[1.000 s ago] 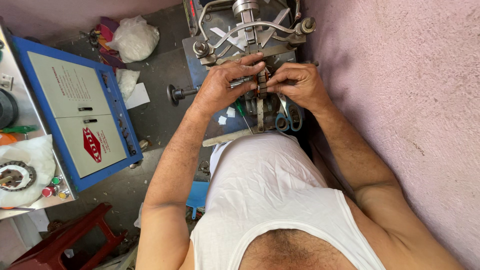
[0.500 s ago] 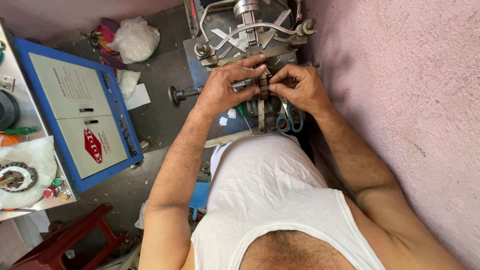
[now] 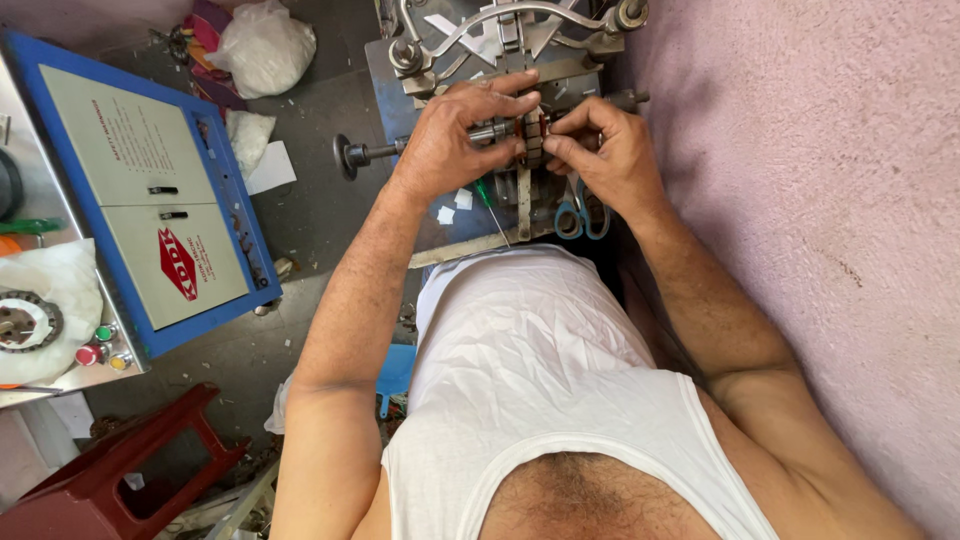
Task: The person repairs a fan motor by cutting small white insulation sleeves, placing them over copper wires on the motor core, and securing them with a small screwdriver.
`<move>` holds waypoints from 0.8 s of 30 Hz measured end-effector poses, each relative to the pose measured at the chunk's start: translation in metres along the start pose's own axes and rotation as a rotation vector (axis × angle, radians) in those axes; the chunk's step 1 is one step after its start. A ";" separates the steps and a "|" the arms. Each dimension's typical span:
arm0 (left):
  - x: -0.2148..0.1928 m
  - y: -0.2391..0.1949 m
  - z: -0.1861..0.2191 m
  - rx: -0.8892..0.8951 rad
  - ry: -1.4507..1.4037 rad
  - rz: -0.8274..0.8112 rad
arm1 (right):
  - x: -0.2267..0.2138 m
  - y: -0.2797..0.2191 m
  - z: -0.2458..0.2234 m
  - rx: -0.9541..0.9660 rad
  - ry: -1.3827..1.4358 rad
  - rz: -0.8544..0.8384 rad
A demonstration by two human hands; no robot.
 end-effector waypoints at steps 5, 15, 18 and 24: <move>-0.005 -0.004 0.005 0.095 0.040 -0.065 | 0.027 -0.043 0.018 0.187 -0.248 -0.107; -0.009 -0.003 -0.005 0.017 0.016 -0.115 | 0.143 -0.045 0.044 0.141 -1.116 -0.354; -0.009 -0.003 -0.005 0.015 0.030 -0.138 | 0.144 -0.048 0.046 0.118 -1.132 -0.222; -0.001 -0.002 -0.007 -0.080 0.037 -0.205 | 0.097 -0.075 -0.007 -0.071 -1.042 0.170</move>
Point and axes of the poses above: each hand's wrist, its own y-axis towards the middle knuckle, its own x-axis out of the palm, z = x × y, the point moved 9 cm from there along y, towards the middle knuckle, and after that the axes turned 9 degrees about -y, right-handed, at the moved point
